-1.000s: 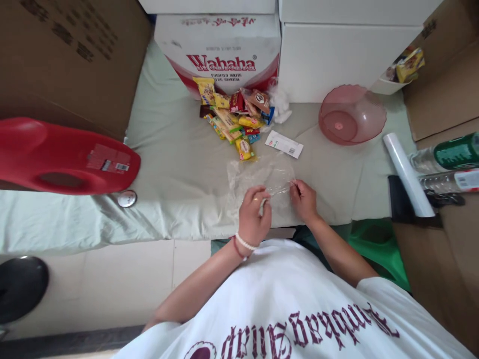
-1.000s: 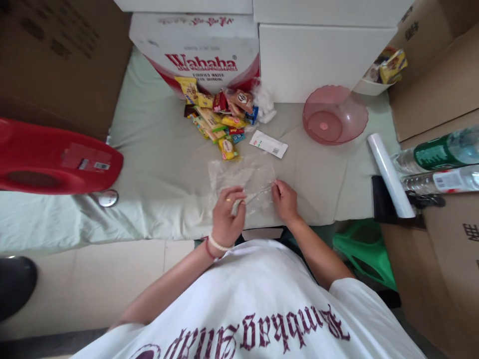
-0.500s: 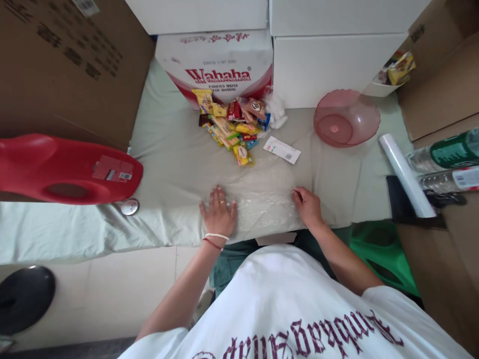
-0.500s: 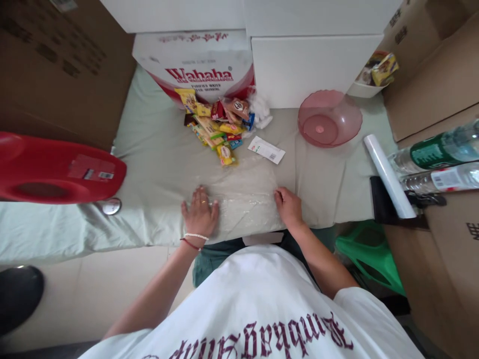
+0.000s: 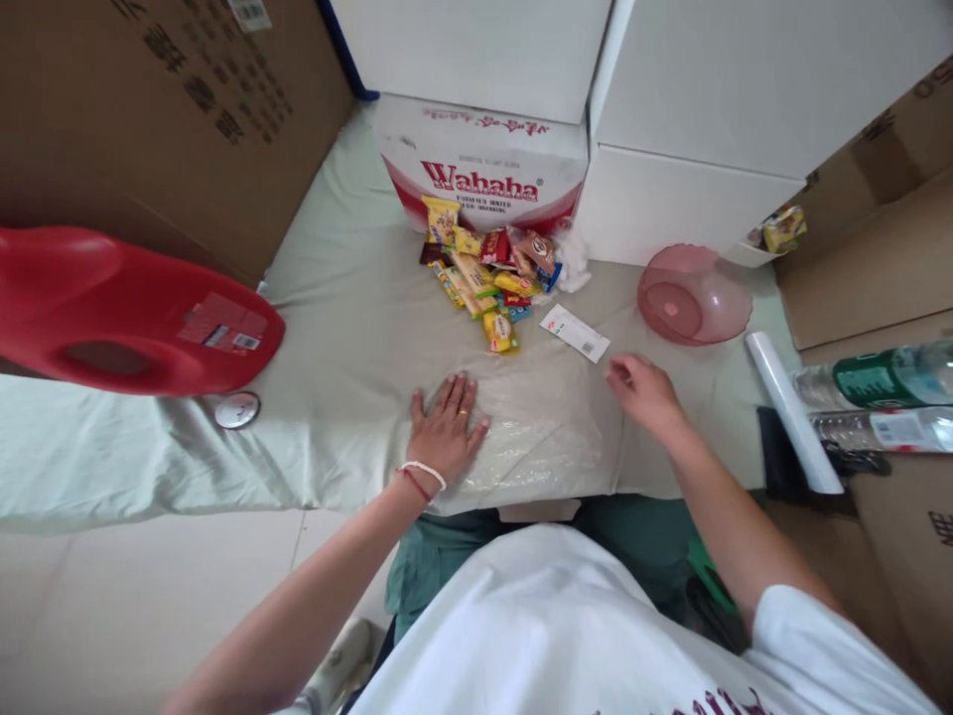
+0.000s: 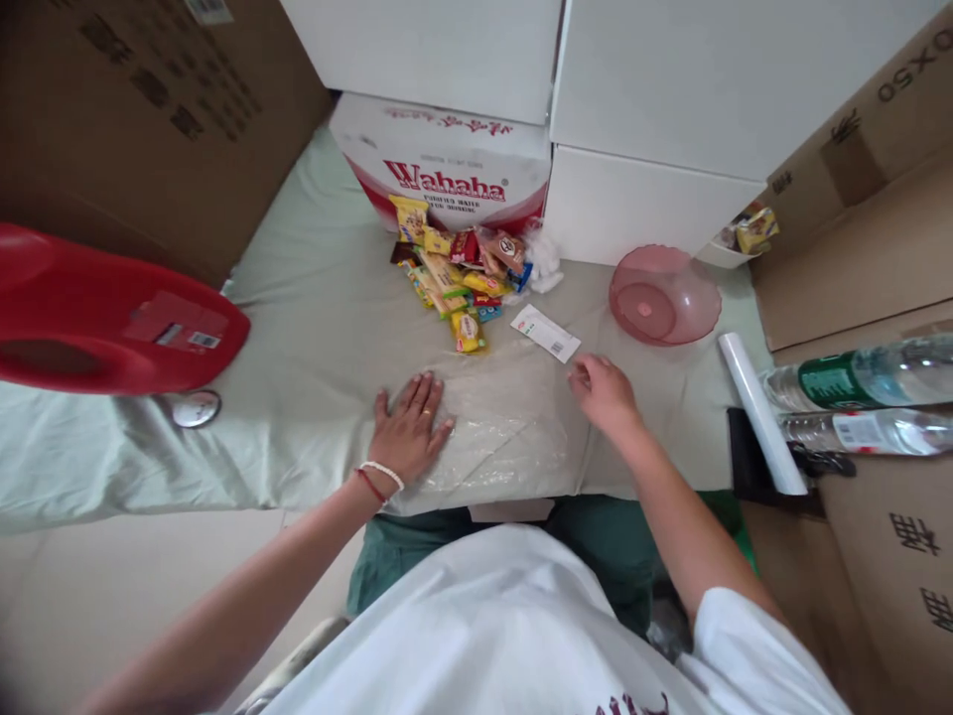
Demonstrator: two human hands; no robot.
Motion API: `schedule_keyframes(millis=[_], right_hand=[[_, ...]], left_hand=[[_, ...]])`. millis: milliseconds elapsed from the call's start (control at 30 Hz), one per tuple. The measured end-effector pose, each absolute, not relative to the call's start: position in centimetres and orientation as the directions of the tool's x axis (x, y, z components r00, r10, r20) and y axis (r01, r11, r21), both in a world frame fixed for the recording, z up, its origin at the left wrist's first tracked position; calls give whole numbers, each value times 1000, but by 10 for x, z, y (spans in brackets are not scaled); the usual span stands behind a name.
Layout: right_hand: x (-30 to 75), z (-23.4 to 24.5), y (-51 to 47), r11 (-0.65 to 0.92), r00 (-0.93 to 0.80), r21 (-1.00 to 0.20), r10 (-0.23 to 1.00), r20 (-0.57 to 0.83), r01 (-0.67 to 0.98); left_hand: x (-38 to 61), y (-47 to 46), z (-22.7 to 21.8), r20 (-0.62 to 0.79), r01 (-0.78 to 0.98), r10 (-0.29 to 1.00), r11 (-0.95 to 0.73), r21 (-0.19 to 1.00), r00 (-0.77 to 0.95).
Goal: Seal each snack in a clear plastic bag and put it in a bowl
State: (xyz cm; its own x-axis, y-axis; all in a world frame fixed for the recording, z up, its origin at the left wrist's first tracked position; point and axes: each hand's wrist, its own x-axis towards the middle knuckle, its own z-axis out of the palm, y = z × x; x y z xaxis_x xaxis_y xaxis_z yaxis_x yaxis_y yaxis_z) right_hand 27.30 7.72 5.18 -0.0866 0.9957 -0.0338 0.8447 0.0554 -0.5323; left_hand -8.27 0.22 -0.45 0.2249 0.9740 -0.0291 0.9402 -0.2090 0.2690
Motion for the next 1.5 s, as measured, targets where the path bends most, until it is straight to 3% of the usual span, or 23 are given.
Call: schedule_keyframes(millis=[100,233,400,467,533,600,667,767,867,967,1033,1100,1233,1300,1500], right_hand=[[241,73,147,188,-205,-409,979,2,893],[175,82,229,241,-214,-233,968,134,942],[151,84,279,244,-220,-173,965,145,954],[171,85,276,177,-128,-257,972,198,950],[198,87,257,139,-20,-454,966,257,880],[221,89,221,123,59,-710,972,227,694],[232,89,175,51,82,-907,992,93,419],[225,78,104,-143,37,-982,990,-139,124],[200,54,54,-315,-71,-949,946,-316,30],[183,36,34,-277,-72,-915,948,-310,293],[181,36,32,-88,-68,-804,985,-158,588],[181,44,34,151,-230,-628,972,-45,764],[175,58,40,492,-614,-446,767,-184,748],[175,55,41,513,-631,-411,741,-231,754],[216,35,24,337,-449,-403,865,-223,851]], left_hand=[[-82,1,-4,-34,945,972,-218,245,233],[-81,0,-2,-41,947,968,-232,222,247],[-82,0,-1,-63,955,967,-234,181,248],[-82,0,-1,-72,954,966,-230,191,247],[-81,0,-1,-69,949,967,-224,221,244],[-81,0,-1,-59,942,969,-217,255,239],[-81,0,-2,-49,935,970,-218,279,240],[-81,-1,-3,-37,931,969,-224,287,245],[-81,-1,-4,-33,935,970,-222,276,240],[-81,0,-5,-34,942,973,-214,260,230],[-81,0,-4,-40,942,970,-224,249,241],[-81,-1,-3,-60,937,958,-260,235,281],[-82,-6,-1,-109,919,926,-335,208,362],[-82,-8,-1,-123,922,925,-331,199,359],[-81,-10,-2,-136,942,945,-267,206,298]])
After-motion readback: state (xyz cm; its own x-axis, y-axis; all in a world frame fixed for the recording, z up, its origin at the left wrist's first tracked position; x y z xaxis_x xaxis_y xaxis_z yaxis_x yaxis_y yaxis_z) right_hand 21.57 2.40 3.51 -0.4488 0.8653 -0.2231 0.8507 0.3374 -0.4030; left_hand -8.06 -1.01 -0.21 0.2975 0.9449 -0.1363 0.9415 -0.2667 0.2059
